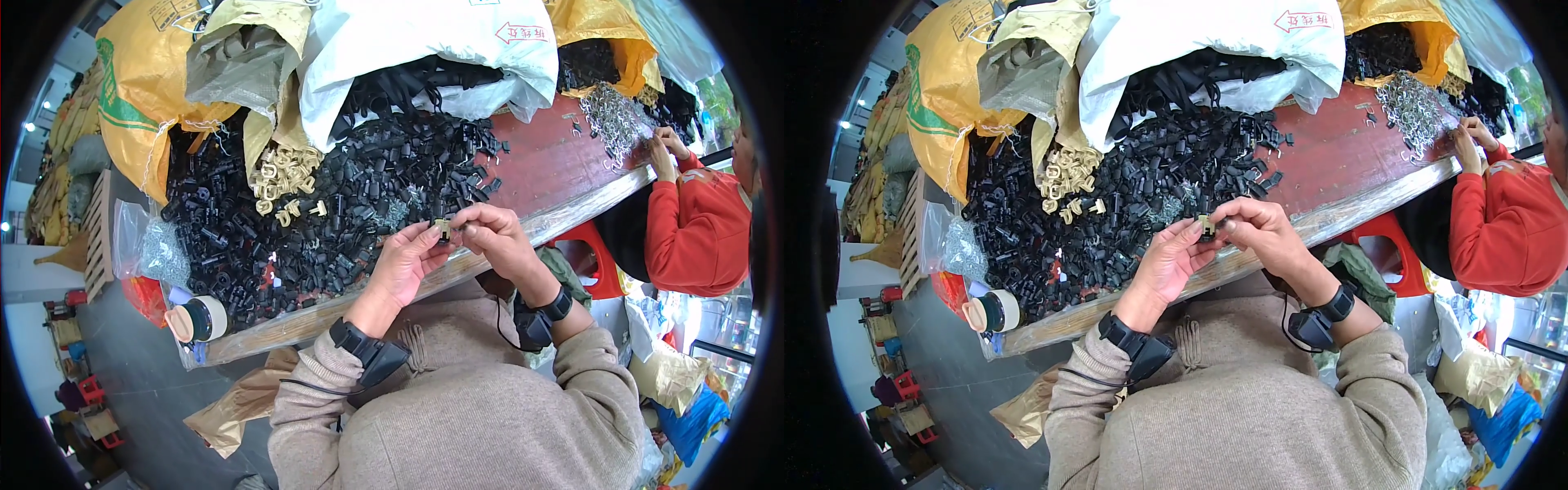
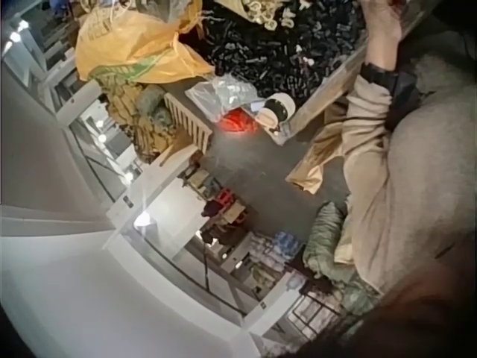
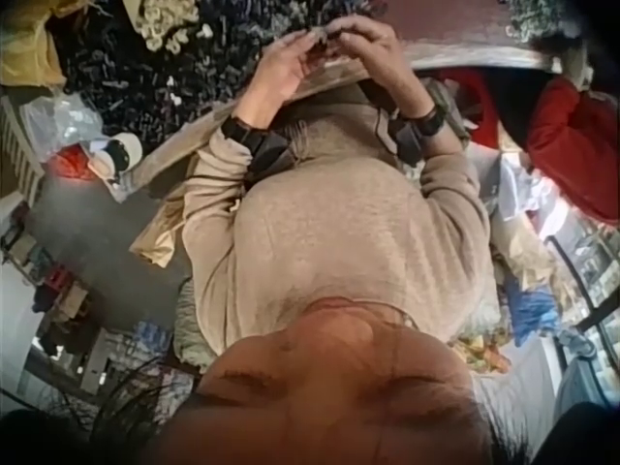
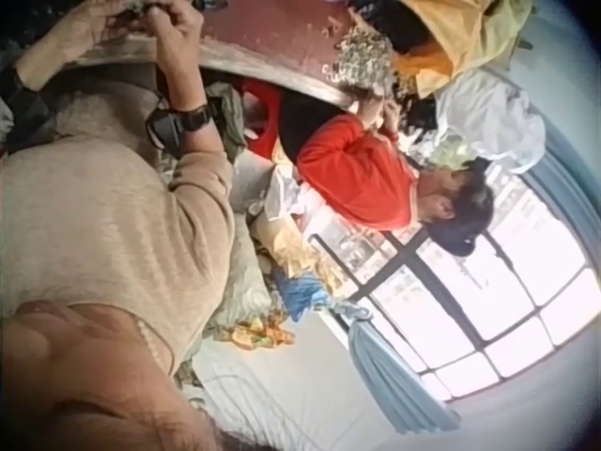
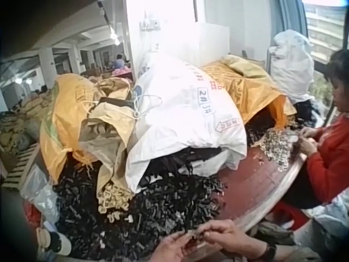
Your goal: Sorting and inspecting small black plastic components on a workbench in a factory.
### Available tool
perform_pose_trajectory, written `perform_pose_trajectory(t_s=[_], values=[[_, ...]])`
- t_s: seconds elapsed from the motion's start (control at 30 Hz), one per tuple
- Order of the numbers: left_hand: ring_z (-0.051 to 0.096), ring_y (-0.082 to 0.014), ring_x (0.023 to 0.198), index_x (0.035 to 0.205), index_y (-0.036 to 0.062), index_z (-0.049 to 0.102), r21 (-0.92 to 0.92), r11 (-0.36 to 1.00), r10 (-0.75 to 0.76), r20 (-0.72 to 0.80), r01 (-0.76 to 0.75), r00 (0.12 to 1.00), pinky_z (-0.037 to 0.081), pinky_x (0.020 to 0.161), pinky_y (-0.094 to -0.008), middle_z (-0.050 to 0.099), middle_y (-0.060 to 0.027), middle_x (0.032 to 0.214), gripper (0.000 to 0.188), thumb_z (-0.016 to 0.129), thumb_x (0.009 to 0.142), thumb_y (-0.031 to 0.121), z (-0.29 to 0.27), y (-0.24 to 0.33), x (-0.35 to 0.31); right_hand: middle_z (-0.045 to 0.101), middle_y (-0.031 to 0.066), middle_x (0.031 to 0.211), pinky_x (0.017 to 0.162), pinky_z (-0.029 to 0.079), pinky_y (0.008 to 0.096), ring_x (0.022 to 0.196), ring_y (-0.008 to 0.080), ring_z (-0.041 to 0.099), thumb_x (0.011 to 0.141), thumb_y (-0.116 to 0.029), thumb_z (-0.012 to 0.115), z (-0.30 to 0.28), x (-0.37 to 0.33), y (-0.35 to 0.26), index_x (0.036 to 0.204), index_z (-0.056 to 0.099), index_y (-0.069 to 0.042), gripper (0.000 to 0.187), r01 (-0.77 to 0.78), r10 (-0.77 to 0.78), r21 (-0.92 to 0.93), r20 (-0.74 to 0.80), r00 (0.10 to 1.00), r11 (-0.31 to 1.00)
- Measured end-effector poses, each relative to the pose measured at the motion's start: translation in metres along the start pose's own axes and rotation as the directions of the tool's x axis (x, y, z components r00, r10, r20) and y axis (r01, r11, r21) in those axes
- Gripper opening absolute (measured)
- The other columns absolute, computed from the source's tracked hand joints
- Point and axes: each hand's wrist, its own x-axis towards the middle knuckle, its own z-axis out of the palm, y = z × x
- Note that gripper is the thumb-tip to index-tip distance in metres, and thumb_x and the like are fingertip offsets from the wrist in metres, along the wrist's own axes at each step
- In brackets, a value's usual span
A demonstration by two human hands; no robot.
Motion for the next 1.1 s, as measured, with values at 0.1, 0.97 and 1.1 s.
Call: perform_pose_trajectory(t_s=[0.1,0.97,1.1], values=[[0.060,-0.0152,0.079,0.096,0.0054,0.057,-0.005,1.000,-0.018,0.013,0.018,1.000,0.048,0.068,-0.0236,0.061,-0.0045,0.089,0.021,0.059,0.079,0.018,0.001,-0.002,-0.001,0.055,0.0009,0.077,0.054,0.034,0.0170,0.060,0.0042,0.043,0.083,-0.009,0.051,0.004,-0.002,0.001,0.088,0.057,0.000,0.012,0.051,-0.052,0.031,0.022,0.998,0.998],[0.059,-0.0137,0.075,0.094,0.0046,0.056,0.031,0.996,-0.091,0.051,0.089,0.995,0.050,0.068,-0.0253,0.060,-0.0046,0.086,0.021,0.057,0.081,0.021,0.015,-0.001,-0.011,0.046,0.0040,0.059,0.045,0.038,0.0248,0.049,0.0130,0.045,0.070,-0.015,0.067,0.010,-0.008,0.010,0.088,0.057,-0.002,0.025,0.371,-0.546,-0.662,-0.070,0.835,0.652],[0.059,-0.0136,0.075,0.092,0.0040,0.056,0.092,0.986,-0.149,0.095,0.140,0.984,0.050,0.067,-0.0250,0.060,-0.0046,0.085,0.022,0.055,0.082,0.023,0.020,-0.001,-0.014,0.047,0.0058,0.059,0.046,0.038,0.0275,0.050,0.0187,0.046,0.066,-0.017,0.069,0.004,-0.009,0.009,0.086,0.059,-0.003,0.026,0.456,-0.640,-0.759,0.068,0.765,0.464]])
